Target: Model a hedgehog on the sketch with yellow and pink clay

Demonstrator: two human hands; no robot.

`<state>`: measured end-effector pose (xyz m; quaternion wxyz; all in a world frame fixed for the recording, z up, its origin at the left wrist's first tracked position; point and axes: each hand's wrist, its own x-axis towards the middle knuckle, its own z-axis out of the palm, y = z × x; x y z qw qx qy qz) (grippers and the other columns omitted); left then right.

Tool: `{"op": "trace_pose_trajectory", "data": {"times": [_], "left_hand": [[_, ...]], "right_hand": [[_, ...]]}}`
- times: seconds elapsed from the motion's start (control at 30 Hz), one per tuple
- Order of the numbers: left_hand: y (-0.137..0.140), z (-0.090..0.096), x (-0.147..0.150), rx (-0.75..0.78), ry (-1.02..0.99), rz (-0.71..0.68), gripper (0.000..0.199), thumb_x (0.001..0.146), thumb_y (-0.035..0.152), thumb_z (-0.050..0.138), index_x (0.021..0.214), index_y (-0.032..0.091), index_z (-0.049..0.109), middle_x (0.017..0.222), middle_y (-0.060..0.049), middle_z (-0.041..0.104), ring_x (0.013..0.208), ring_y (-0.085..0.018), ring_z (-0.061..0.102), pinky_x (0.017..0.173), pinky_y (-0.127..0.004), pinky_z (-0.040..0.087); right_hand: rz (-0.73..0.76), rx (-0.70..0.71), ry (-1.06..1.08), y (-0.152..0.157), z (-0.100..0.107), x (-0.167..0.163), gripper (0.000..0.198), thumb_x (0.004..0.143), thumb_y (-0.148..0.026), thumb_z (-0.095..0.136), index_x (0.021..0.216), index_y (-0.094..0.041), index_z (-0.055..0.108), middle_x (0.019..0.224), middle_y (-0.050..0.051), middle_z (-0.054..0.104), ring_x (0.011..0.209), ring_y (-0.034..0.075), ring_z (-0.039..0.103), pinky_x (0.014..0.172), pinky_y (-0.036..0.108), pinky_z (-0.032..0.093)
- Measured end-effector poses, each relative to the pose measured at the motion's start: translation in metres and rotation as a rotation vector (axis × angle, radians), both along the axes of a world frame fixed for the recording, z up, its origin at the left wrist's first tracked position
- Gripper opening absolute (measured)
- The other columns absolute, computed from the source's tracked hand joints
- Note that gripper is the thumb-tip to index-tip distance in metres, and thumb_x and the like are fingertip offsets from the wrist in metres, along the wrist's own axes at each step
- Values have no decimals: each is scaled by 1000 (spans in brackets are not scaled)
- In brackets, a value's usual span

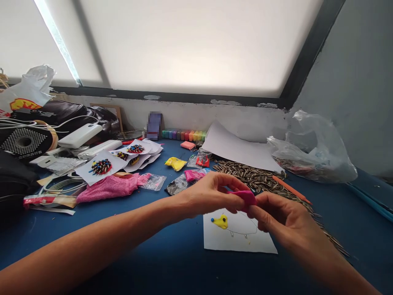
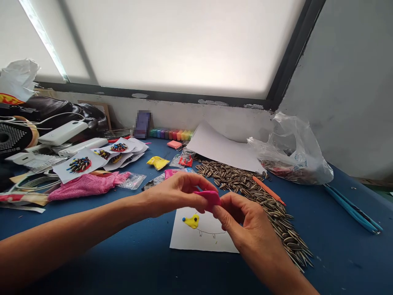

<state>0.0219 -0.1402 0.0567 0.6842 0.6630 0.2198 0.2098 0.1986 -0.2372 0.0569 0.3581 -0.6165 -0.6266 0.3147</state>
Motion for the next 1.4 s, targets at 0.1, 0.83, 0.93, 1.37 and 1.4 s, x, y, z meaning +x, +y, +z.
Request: {"op": "trace_pose_trajectory", "data": {"times": [0.1,0.83,0.93,1.37,1.4], "left_hand": [[0,-1,-1,38,24,-34,27,77,35,73,89,12,69,75,-5,67,71,-14,62,64,-24,48],[-3,-13,5,-80,98,-87,22,71,27,78,74,12,63,60,1,63,56,-11,63,57,-23,51],[-4,-12,5,-58,84,-78,23,70,28,79,74,12,63,59,1,63,54,-11,62,54,-22,50],[-9,-12,5,-33,66,-124,25,71,30,78,82,13,64,69,1,63,62,-7,56,56,-19,42],[-8,-11,5,-38,55,-111,26,71,31,78,83,13,64,69,0,63,62,-8,57,56,-19,42]], "right_hand": [[26,11,-27,-1,-2,0,27,85,-52,59,83,-27,70,68,-1,62,63,16,54,54,27,44],[-7,146,-7,-1,-5,-7,23,89,-47,59,87,-28,71,75,-3,70,72,16,65,68,26,50],[-44,169,-15,-2,-5,-7,24,87,-50,60,91,-28,71,78,-2,71,73,18,66,65,27,52],[-97,166,54,-1,-3,-7,29,86,-54,58,88,-26,68,76,0,70,70,17,66,62,25,53],[-120,170,54,-1,-2,-5,32,88,-56,55,90,-26,67,74,0,68,70,18,66,62,25,53]]}}
